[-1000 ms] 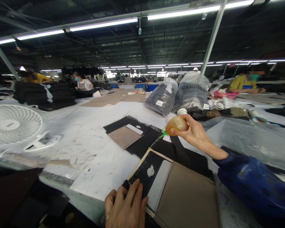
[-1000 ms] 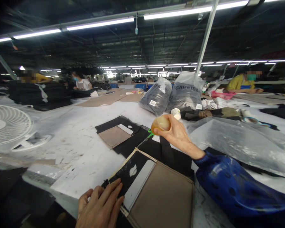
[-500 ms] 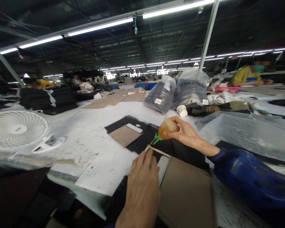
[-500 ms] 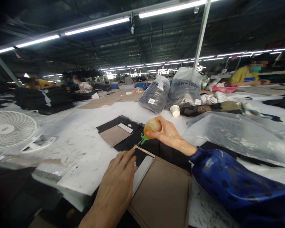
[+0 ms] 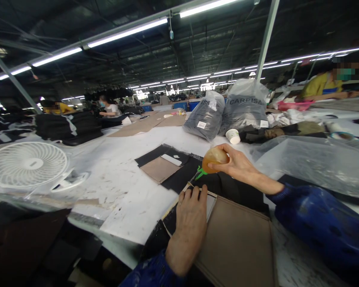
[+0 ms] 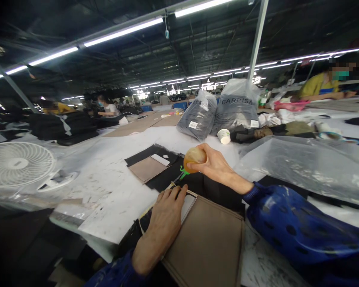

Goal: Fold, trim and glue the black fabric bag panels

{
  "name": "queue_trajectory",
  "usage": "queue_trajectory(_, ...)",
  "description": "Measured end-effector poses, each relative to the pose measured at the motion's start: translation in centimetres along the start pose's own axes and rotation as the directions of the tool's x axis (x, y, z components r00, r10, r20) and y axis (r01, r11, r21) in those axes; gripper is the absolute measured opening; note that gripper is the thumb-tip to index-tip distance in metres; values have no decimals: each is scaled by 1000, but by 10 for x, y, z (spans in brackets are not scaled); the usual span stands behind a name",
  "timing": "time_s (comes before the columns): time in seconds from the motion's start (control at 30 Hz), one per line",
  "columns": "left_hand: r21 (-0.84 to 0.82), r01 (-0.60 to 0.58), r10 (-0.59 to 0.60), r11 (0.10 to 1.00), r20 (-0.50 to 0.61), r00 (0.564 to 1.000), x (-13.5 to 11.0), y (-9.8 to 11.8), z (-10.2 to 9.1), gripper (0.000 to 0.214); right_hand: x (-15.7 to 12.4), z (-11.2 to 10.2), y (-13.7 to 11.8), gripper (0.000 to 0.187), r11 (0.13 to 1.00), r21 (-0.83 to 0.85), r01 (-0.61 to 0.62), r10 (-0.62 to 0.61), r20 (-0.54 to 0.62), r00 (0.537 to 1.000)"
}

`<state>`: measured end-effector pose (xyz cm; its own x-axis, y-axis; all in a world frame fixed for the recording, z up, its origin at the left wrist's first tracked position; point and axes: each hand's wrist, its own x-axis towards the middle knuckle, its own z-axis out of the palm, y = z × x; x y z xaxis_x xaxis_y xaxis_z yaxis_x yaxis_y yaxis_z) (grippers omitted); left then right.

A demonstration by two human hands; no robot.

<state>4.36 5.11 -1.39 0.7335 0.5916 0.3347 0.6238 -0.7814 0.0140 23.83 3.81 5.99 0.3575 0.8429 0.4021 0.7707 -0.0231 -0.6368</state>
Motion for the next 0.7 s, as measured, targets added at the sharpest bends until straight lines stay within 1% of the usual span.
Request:
queue_trajectory(0.17,10,-1,1,1000,-1,1000,4,1,2,55,0,0,0,45,1000,17,-15,15,17,1000)
queue_trajectory(0.23,6,9,-9,1000,8,1000,5,0,3,50,-1,1,-2,44,1000,10,-7,7,6,1000)
queue_trajectory(0.3,3,26,-26,1000,28,999,6,0,3,46,-1,1,-4,43,1000,-23,-10,9,-24,1000)
queue_trajectory(0.4,5,43,-43,999,41,998,4,1,5,45,0,-2,-6,43,997,-60,-43,37,-100,994)
queue_trajectory(0.47,0,41,-41,999,22,999,4,0,8,43,1,-5,-6,43,999,-12,-49,47,-141,989)
queue_trajectory(0.5,-6,33,-33,999,9,999,4,0,10,42,1,-6,-6,42,998,34,-57,61,-139,988)
queue_trajectory(0.53,-10,25,-25,1000,-5,1000,4,-1,12,41,1,-7,-6,41,994,85,-75,85,-117,990)
queue_trajectory(0.6,-15,8,-9,1000,-35,999,5,-3,15,40,2,-7,-7,42,976,175,-133,142,-37,989)
queue_trajectory(0.7,-6,-12,11,1000,-78,997,6,-4,17,38,1,-3,-8,43,943,265,-204,194,62,979)
